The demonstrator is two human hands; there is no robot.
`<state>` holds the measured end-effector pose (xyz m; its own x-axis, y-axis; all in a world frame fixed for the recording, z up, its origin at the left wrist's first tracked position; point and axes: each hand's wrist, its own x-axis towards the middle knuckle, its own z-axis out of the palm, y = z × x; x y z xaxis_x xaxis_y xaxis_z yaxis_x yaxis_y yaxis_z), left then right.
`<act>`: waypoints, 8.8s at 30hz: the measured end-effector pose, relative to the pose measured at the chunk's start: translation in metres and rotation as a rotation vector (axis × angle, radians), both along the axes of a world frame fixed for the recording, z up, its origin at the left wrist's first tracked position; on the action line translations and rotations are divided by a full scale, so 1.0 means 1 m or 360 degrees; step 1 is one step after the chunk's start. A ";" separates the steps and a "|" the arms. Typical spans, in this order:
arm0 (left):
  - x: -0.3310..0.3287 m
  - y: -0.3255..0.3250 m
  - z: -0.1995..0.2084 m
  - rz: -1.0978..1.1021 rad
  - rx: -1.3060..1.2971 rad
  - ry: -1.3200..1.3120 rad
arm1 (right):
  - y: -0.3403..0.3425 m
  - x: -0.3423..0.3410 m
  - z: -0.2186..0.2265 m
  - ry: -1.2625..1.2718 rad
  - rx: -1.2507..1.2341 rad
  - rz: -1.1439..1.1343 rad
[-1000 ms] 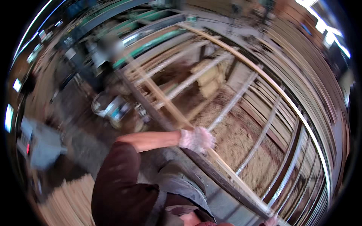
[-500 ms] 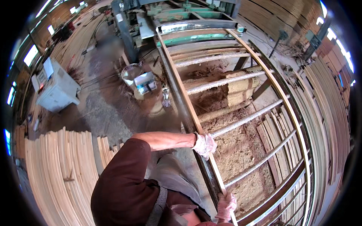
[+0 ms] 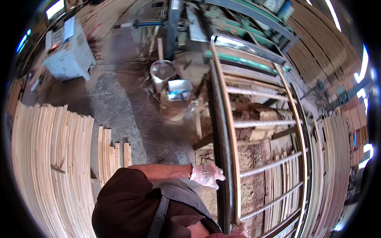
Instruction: The person picks up wooden planks from a pile on the floor and places them onto a metal rack. They arrange the planks in a neat stack and use a metal block to tap and align the edges of the wood.
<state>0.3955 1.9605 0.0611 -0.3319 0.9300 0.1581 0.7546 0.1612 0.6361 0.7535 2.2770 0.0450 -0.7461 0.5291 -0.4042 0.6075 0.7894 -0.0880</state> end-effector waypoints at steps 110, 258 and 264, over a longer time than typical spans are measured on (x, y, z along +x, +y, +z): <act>0.188 -2.120 0.125 0.4545 0.3449 0.0630 | -2.702 -0.147 -0.163 -0.3759 0.0486 0.2029; -0.085 -0.870 -0.117 0.5815 0.3025 0.2538 | -1.389 -0.479 -0.153 -0.4512 0.0295 0.3067; -0.128 -0.690 -0.145 0.5428 0.4197 0.2308 | -1.211 -0.517 -0.178 -0.4300 0.1245 0.1780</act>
